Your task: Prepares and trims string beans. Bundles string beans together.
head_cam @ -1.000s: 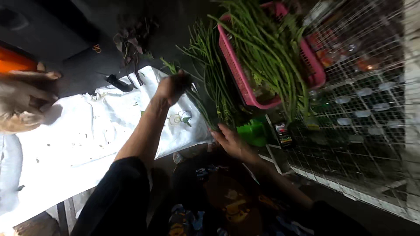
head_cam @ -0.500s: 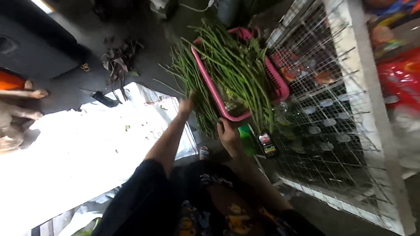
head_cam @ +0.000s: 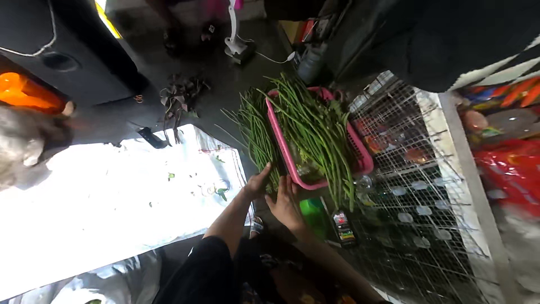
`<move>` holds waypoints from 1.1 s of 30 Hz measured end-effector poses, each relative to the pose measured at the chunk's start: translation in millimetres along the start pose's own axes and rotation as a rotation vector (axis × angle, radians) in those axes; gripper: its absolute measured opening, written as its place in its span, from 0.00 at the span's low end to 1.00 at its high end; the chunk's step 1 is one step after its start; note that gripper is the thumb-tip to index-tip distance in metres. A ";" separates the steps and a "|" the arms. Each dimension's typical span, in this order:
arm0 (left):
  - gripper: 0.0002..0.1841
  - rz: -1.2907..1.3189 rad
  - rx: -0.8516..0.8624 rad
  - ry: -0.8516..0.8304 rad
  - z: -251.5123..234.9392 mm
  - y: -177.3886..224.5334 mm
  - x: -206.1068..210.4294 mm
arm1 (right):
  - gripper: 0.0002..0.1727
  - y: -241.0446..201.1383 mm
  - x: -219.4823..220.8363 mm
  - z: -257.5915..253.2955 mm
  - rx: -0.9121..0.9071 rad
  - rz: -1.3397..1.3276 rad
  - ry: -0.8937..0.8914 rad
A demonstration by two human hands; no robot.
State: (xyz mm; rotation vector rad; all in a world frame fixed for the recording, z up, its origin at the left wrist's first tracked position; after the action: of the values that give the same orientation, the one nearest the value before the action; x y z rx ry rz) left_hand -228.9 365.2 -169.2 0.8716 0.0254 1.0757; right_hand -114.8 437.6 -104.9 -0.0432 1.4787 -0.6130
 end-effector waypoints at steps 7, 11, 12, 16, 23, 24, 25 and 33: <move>0.38 0.239 0.021 -0.177 -16.1 0.6 -9.1 | 0.53 -0.6 -6.9 -1.2 0.000 0.007 -0.134; 0.38 0.393 0.017 -0.236 -16.5 -4.2 2.2 | 0.52 6.0 -1.2 0.7 -0.036 -0.062 -0.075; 0.39 0.409 0.032 -0.294 -17.4 -5.4 2.6 | 0.52 8.1 -0.8 0.4 -0.046 -0.066 -0.068; 0.40 0.458 0.081 -0.314 -20.7 -9.2 1.0 | 0.52 7.2 -10.4 4.2 -0.079 -0.140 -0.106; 0.41 0.445 0.239 -0.193 37.4 -4.4 -25.8 | 0.34 -39.6 -46.0 34.6 -0.300 -0.586 0.019; 0.41 0.398 0.271 -0.156 46.0 -5.5 -34.2 | 0.31 -40.4 -51.1 36.8 -0.302 -0.670 0.048; 0.40 0.351 0.301 -0.122 52.8 -6.9 -42.9 | 0.28 -37.4 -54.2 37.3 -0.283 -0.737 0.077; 0.34 0.298 0.274 -0.098 72.2 -27.7 -49.9 | 0.50 7.5 -13.3 66.0 -0.369 -0.587 0.298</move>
State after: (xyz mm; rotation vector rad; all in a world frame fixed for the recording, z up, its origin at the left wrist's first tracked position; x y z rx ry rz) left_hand -203.2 277.7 -156.8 1.2016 -0.0409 1.3264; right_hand -50.1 427.1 -87.7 -0.7200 1.8672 -0.8297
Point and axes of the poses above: each hand's wrist, its own z-axis away from the middle knuckle, its own x-axis out of the palm, y = z × x, the point moved 3 cm from there along -z, towards the middle knuckle, and after that the axes turned 5 degrees about -x, right-handed, at the moved point
